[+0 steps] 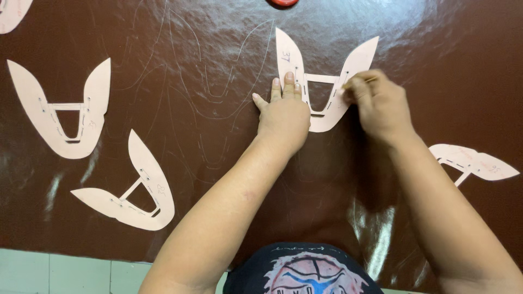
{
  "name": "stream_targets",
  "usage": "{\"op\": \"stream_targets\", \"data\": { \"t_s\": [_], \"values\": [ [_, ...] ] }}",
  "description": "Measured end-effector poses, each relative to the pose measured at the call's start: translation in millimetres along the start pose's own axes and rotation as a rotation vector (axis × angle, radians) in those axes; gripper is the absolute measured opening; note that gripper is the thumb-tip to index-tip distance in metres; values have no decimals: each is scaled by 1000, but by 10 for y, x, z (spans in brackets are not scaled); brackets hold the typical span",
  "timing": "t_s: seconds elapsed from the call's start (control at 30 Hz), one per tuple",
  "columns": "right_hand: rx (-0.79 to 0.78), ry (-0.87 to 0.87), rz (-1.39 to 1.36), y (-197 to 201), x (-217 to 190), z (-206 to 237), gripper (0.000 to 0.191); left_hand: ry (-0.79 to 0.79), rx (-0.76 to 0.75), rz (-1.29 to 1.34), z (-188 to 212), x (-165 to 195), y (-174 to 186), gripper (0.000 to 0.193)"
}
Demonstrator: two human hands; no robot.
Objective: The person places pink paper shoe patterns on a brown work surface and uses a pencil to trace their outlines. They repeat this process for several patterns, moving each one after tracing to a new position on the table.
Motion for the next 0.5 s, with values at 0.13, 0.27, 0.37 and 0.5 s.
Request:
{"op": "stream_targets", "data": {
  "t_s": [0.13,0.27,0.37,0.5],
  "values": [
    [138,6,-355,54,180,-66,19,-2,-17,23,7,-11,-1,73],
    [165,40,-350,45,200,-59,19,-4,-37,36,18,-9,-1,76],
    [170,64,-276,60,152,-68,19,-5,-7,34,13,-1,31,78],
    [191,132,-98,63,48,-61,18,-10,-30,31,20,-10,2,76]
  ]
}}
Point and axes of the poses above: each hand's wrist, its own z-axis away from the middle knuckle, its own y-axis out of the back of the hand, x = y × z, the point moved 8 cm from there along -z, towards the middle knuckle, and after that the axes turned 5 degrees about y, right-handed, at the moved point
